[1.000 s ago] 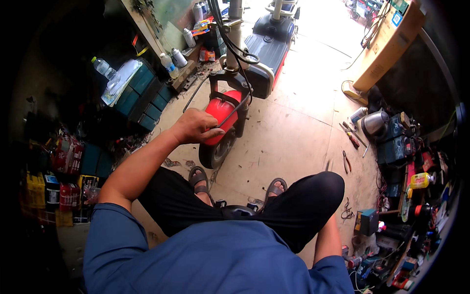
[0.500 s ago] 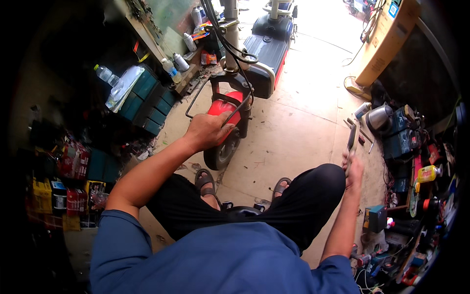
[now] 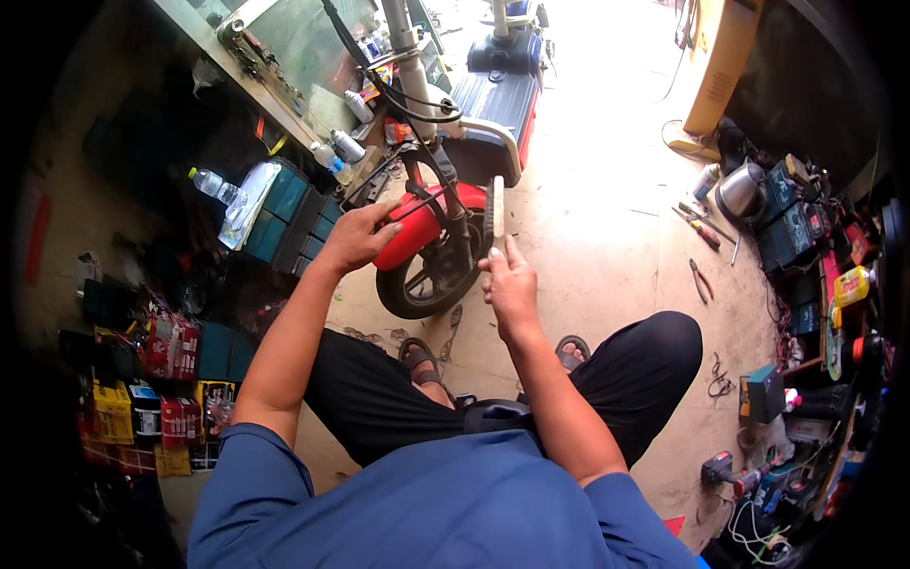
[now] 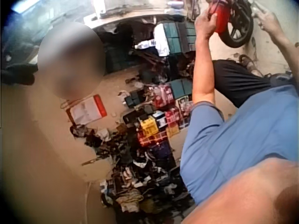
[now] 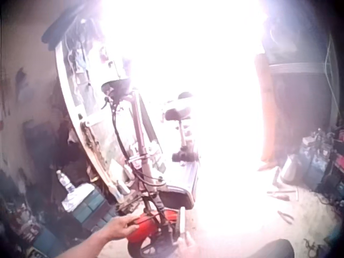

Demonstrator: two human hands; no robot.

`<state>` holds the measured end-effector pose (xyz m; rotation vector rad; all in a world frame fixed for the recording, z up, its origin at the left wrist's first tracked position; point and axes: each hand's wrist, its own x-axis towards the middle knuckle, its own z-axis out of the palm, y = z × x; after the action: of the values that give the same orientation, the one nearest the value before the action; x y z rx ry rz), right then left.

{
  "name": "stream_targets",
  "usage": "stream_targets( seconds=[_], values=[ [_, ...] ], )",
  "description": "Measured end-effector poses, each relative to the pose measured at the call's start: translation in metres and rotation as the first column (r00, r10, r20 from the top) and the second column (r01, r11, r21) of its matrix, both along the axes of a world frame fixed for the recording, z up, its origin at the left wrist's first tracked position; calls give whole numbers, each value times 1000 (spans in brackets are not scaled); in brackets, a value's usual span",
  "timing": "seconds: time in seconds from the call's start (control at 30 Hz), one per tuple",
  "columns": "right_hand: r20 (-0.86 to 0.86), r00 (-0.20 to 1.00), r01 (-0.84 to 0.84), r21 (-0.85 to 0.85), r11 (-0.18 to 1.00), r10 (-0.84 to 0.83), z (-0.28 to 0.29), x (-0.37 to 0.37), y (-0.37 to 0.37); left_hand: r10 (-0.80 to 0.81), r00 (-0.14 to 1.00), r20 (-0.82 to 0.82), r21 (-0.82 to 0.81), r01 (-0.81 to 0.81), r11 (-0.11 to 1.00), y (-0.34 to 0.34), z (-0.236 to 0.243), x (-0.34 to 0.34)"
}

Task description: The person cleans the front fork of a motorcycle with a wooden-handled brush and then uses an L-key to tighten or adjust a bolt on the front assembly.

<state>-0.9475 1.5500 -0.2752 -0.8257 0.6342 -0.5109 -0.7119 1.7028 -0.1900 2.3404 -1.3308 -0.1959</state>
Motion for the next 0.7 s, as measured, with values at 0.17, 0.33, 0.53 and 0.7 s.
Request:
stream_targets(
  seconds=[0.17,0.33,0.53,0.7],
  values=[
    [14,1000,-11,-202,979,15,-22,49,-4,180,974,136,4,-182,983,-69,-2,-12],
    [-81,995,-82,-411,908,53,-41,35,0,250,908,336,213,-332,919,-117,-20,-28],
    [-116,976,-210,-282,936,184,-21,47,-40,296,927,228,-11,-302,953,-121,-37,-23],
    [-108,985,-169,-424,890,136,-37,55,-49,325,946,16,-148,-319,936,-114,-35,-19]
  ],
)
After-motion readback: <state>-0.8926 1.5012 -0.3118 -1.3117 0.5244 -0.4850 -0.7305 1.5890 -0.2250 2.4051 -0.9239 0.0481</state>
